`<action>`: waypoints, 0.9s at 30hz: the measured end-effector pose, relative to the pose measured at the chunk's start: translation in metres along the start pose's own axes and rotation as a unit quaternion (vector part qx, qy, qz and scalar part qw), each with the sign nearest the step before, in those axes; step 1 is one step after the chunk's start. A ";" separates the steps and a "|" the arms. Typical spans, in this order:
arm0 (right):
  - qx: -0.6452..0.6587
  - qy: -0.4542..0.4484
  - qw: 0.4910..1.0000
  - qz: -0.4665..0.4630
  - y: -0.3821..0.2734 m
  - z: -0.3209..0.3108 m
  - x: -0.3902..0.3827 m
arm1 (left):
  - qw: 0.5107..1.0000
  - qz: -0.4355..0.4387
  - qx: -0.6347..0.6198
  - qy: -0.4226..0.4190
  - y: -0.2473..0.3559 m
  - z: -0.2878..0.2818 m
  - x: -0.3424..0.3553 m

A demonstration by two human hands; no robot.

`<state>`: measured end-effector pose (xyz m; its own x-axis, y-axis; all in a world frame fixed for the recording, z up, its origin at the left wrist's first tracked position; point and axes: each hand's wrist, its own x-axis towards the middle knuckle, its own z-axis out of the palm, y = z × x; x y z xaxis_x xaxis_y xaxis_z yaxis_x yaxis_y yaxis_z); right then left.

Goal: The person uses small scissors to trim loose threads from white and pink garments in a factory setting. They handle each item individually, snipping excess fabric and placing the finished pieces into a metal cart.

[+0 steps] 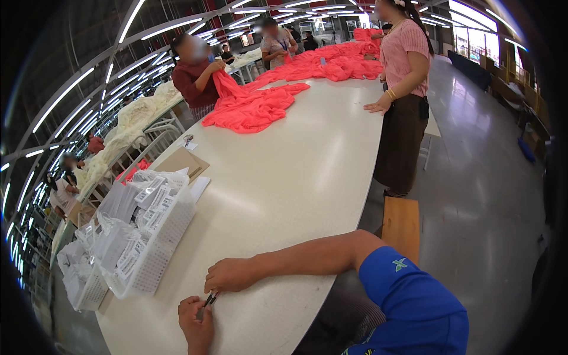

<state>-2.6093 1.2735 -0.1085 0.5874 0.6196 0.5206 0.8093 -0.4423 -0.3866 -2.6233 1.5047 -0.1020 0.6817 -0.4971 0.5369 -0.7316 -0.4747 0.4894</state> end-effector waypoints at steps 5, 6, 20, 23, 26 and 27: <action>-0.002 -0.005 1.000 0.024 -0.001 -0.002 -0.001 | 0.999 -0.038 -0.035 0.010 0.004 0.002 0.001; -0.006 -0.002 1.000 0.020 0.000 -0.002 -0.002 | 0.999 -0.036 -0.035 0.007 0.004 0.002 0.001; -0.035 -0.020 0.999 0.001 -0.003 -0.004 0.001 | 1.000 -0.020 -0.002 0.000 -0.001 -0.002 0.000; -0.030 -0.029 0.999 0.023 -0.001 -0.004 0.001 | 1.000 -0.021 -0.009 0.002 0.001 -0.002 0.001; -0.018 -0.031 0.999 0.040 -0.004 -0.004 0.002 | 0.999 -0.029 -0.014 0.006 0.001 -0.002 0.000; -0.013 -0.031 0.999 0.038 -0.005 -0.004 0.003 | 1.000 -0.028 -0.012 0.005 0.000 -0.003 -0.001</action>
<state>-2.6115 1.2753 -0.1021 0.6462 0.6216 0.4428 0.7627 -0.5057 -0.4031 -2.6241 1.5073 -0.1004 0.7213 -0.4634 0.5148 -0.6927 -0.4843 0.5345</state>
